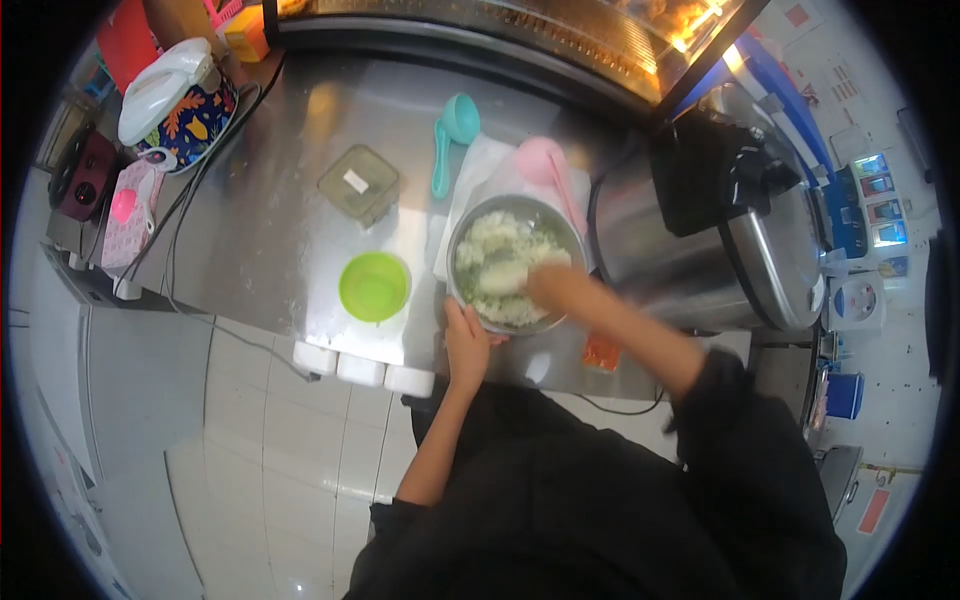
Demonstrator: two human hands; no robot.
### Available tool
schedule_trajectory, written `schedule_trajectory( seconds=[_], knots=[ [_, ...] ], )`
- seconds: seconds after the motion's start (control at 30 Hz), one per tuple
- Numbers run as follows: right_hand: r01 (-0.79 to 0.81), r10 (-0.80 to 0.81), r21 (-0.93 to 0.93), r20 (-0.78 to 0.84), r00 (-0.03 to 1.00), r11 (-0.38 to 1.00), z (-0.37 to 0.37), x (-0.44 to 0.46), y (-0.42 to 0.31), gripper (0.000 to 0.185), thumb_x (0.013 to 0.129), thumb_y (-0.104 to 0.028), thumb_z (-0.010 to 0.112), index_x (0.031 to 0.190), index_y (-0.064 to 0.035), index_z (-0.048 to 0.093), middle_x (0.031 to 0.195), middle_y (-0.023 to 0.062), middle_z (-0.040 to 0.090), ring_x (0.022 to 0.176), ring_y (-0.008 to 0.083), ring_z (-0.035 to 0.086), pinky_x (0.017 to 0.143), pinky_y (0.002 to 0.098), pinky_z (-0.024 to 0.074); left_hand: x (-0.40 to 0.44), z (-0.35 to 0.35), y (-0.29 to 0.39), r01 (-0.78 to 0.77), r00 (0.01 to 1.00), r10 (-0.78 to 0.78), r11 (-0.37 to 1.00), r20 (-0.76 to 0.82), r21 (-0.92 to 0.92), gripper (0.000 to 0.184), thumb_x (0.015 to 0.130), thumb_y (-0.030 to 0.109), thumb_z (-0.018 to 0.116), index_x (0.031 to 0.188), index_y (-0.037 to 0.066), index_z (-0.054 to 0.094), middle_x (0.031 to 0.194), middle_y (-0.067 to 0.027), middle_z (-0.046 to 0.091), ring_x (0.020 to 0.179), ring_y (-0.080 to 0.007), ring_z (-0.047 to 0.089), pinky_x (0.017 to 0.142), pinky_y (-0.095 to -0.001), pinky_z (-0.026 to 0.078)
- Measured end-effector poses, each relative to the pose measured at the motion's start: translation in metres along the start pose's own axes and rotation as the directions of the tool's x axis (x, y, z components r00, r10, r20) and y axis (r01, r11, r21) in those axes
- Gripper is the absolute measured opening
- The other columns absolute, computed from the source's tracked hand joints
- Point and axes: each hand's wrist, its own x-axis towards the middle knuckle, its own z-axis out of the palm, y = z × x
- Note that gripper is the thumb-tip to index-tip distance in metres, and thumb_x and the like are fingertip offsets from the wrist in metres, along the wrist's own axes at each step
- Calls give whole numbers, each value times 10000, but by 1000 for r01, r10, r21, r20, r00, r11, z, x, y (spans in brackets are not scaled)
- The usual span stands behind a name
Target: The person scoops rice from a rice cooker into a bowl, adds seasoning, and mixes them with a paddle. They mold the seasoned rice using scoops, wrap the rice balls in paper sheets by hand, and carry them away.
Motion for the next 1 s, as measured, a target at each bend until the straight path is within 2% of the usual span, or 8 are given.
schedule_trajectory(
  seconds=[0.07,0.17,0.37,0.53,0.63,0.7,0.87,1.0],
  knots=[
    [-318,355,174,-252,900,932,29,-45,-66,245,817,-248,524,803,-20,613,760,142,630,729,272,640,577,372,500,1,2,4,-11,1000,10,999,-22,-33,161,945,157,300,983,0,303,749,-215,568,539,-279,633,440,-314,531],
    [-250,362,326,-349,865,912,37,-24,-48,290,823,-278,525,871,-3,604,743,129,632,717,269,638,595,383,498,-1,1,-7,-24,999,23,999,-33,-32,184,946,170,296,1036,11,317,769,-202,571,524,-252,631,429,-297,523],
    [-197,167,-118,-224,960,973,-79,-73,-7,168,768,-213,570,670,-89,627,737,105,635,699,259,635,571,363,489,5,-3,2,24,1000,-24,1000,-16,16,234,951,214,289,1068,15,333,778,-167,574,510,-237,626,400,-265,500],
    [-297,185,-295,-354,917,908,-7,-81,26,58,718,-140,579,700,-100,616,685,108,625,667,243,636,528,341,487,7,2,-5,1,994,-1,1000,-105,-4,238,945,211,306,1072,15,353,874,-163,550,602,-207,623,430,-270,537],
    [-208,171,-48,-408,897,977,12,-93,22,86,757,-133,556,775,-50,573,656,127,611,631,257,631,507,351,485,10,2,-3,83,989,-90,995,-117,-61,247,941,215,322,1087,19,358,905,-155,540,632,-200,617,441,-276,545],
    [-216,241,118,-276,930,969,20,-99,6,151,791,-163,547,817,-16,522,665,152,607,613,286,623,531,395,489,8,0,-2,104,989,-110,993,-96,-61,258,942,227,318,1104,30,355,917,-154,540,631,-204,620,445,-275,546],
    [-138,197,244,-237,951,960,10,-89,-19,292,807,-288,550,833,2,526,675,175,604,630,328,614,569,447,486,4,1,5,133,990,-138,984,-36,-122,290,948,266,293,1147,61,341,939,-155,542,635,-206,626,450,-270,547],
    [114,50,415,-364,930,903,25,-29,14,342,828,-345,536,842,-3,531,647,170,588,563,304,585,506,417,459,0,3,4,132,989,-141,979,-48,-155,306,951,287,281,1163,73,335,933,-149,551,616,-199,625,444,-265,542]
  ],
)
